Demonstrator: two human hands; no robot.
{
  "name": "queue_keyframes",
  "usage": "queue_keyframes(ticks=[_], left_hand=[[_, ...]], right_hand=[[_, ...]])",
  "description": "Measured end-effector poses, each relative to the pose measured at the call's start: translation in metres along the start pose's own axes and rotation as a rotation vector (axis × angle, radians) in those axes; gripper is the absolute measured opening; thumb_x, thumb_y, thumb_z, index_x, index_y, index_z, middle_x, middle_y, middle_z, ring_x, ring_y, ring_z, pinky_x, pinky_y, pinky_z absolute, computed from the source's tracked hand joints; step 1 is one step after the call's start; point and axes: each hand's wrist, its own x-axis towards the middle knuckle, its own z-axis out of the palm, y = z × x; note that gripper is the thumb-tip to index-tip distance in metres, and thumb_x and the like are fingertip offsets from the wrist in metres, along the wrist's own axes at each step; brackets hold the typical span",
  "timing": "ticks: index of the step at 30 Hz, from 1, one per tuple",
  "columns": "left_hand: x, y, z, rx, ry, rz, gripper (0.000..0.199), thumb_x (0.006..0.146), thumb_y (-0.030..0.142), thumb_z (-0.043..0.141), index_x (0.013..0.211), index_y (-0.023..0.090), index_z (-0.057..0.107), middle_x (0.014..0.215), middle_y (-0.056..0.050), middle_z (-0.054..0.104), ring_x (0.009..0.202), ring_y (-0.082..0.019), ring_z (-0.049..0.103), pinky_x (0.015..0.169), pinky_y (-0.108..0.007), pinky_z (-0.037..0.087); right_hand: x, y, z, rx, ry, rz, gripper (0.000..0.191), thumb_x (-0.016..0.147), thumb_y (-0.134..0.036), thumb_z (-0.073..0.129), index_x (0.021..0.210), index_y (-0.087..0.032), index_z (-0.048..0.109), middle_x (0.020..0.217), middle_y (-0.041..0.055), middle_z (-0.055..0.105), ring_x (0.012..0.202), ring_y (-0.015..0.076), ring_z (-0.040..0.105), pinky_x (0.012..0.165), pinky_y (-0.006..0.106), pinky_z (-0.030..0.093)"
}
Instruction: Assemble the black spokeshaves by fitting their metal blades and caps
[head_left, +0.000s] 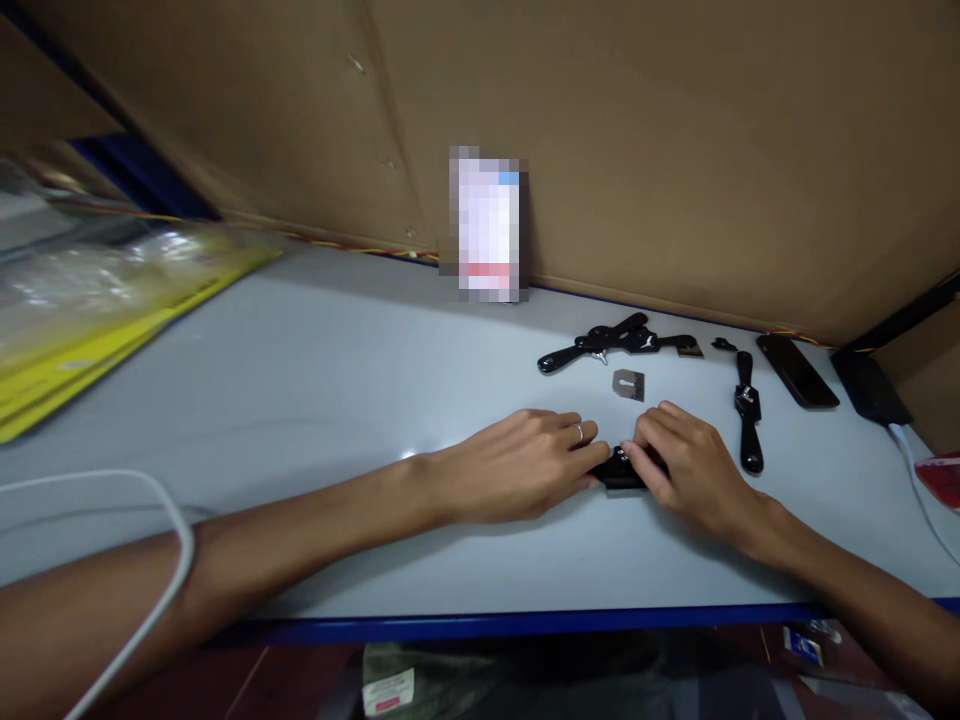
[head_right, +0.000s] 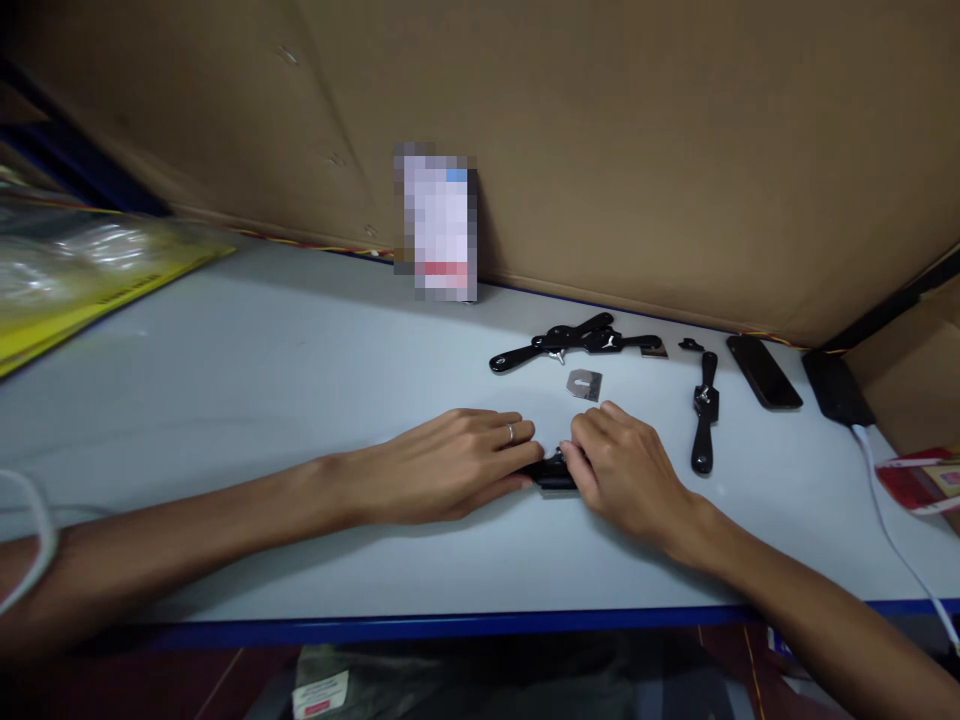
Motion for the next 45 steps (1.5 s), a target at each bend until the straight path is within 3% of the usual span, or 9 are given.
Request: queue_keyframes(ticks=[8,13,16,19,23,28,32,37,45], left_hand=[[0.000,0.000,0.000,-0.042,-0.050,-0.028,0.014,0.100,0.031,0.051,0.097,0.018,0.053,0.088,-0.002,0.063,0.076,-0.018,0.060,0.062,-0.031,0.044],[-0.001,0.000,0.001,-0.041,-0.061,-0.026,0.015,0.100,0.032,0.052,0.097,0.018,0.053,0.089,-0.002,0.063,0.078,-0.018,0.061,0.062,-0.031,0.044],[-0.001,0.000,0.001,-0.039,-0.070,-0.026,0.015,0.100,0.033,0.053,0.097,0.018,0.053,0.091,-0.003,0.064,0.078,-0.018,0.061,0.062,-0.031,0.044],[-0.001,-0.001,0.002,-0.032,-0.060,-0.025,0.014,0.100,0.032,0.053,0.099,0.018,0.053,0.091,-0.003,0.064,0.079,-0.018,0.062,0.062,-0.031,0.044],[-0.001,-0.001,0.003,-0.025,-0.026,-0.012,0.016,0.101,0.033,0.051,0.098,0.018,0.054,0.088,-0.002,0.064,0.077,-0.018,0.061,0.061,-0.031,0.043],[0.001,0.001,0.002,0.001,-0.034,-0.011,0.015,0.101,0.033,0.051,0.097,0.018,0.054,0.084,-0.001,0.063,0.072,-0.017,0.061,0.058,-0.031,0.041],[0.001,0.001,0.002,-0.004,-0.049,-0.022,0.017,0.101,0.034,0.052,0.097,0.018,0.053,0.084,-0.002,0.063,0.072,-0.018,0.061,0.058,-0.032,0.041],[0.001,0.002,0.001,-0.027,-0.028,-0.024,0.023,0.103,0.036,0.047,0.094,0.018,0.055,0.080,-0.002,0.063,0.066,-0.016,0.058,0.056,-0.031,0.040],[0.000,0.002,0.002,-0.019,-0.033,-0.035,0.034,0.105,0.042,0.039,0.091,0.017,0.057,0.077,-0.003,0.062,0.063,-0.016,0.057,0.056,-0.031,0.040]], right_hand=[[0.000,-0.006,0.009,-0.058,0.124,0.001,0.028,0.087,-0.012,0.048,0.061,-0.021,0.047,0.057,0.0001,0.052,0.057,0.0140,0.041,0.058,0.031,0.029],[0.005,0.001,-0.003,0.197,0.066,0.158,0.029,0.090,-0.020,0.055,0.061,-0.020,0.054,0.059,-0.0011,0.055,0.056,0.0120,0.044,0.058,0.029,0.033],[0.009,0.006,-0.011,0.412,0.028,0.213,0.011,0.088,-0.025,0.062,0.081,-0.020,0.069,0.068,-0.0015,0.062,0.060,0.0113,0.050,0.059,0.027,0.038],[0.011,0.010,-0.014,0.559,-0.076,0.174,0.012,0.085,-0.025,0.067,0.094,-0.021,0.075,0.072,-0.0016,0.064,0.061,0.0108,0.052,0.059,0.026,0.041],[0.011,0.011,-0.011,0.617,-0.176,0.155,0.010,0.084,-0.018,0.067,0.086,-0.021,0.076,0.072,-0.0018,0.064,0.061,0.0098,0.052,0.059,0.025,0.041],[0.010,0.006,-0.009,0.681,-0.200,0.282,0.011,0.087,-0.020,0.066,0.077,-0.019,0.069,0.064,-0.0037,0.060,0.058,0.0094,0.050,0.057,0.024,0.039],[0.009,0.003,-0.007,0.556,-0.152,0.252,0.017,0.089,-0.022,0.065,0.073,-0.019,0.061,0.063,-0.0046,0.057,0.058,0.0098,0.047,0.058,0.025,0.038],[0.003,0.000,-0.001,0.263,-0.050,0.079,0.023,0.096,-0.023,0.054,0.073,-0.020,0.054,0.069,-0.0001,0.060,0.063,0.0130,0.050,0.063,0.028,0.038],[-0.003,-0.011,0.011,-0.232,0.171,-0.102,0.035,0.099,-0.016,0.043,0.067,-0.018,0.056,0.059,0.0020,0.059,0.054,0.0132,0.047,0.052,0.031,0.028]])
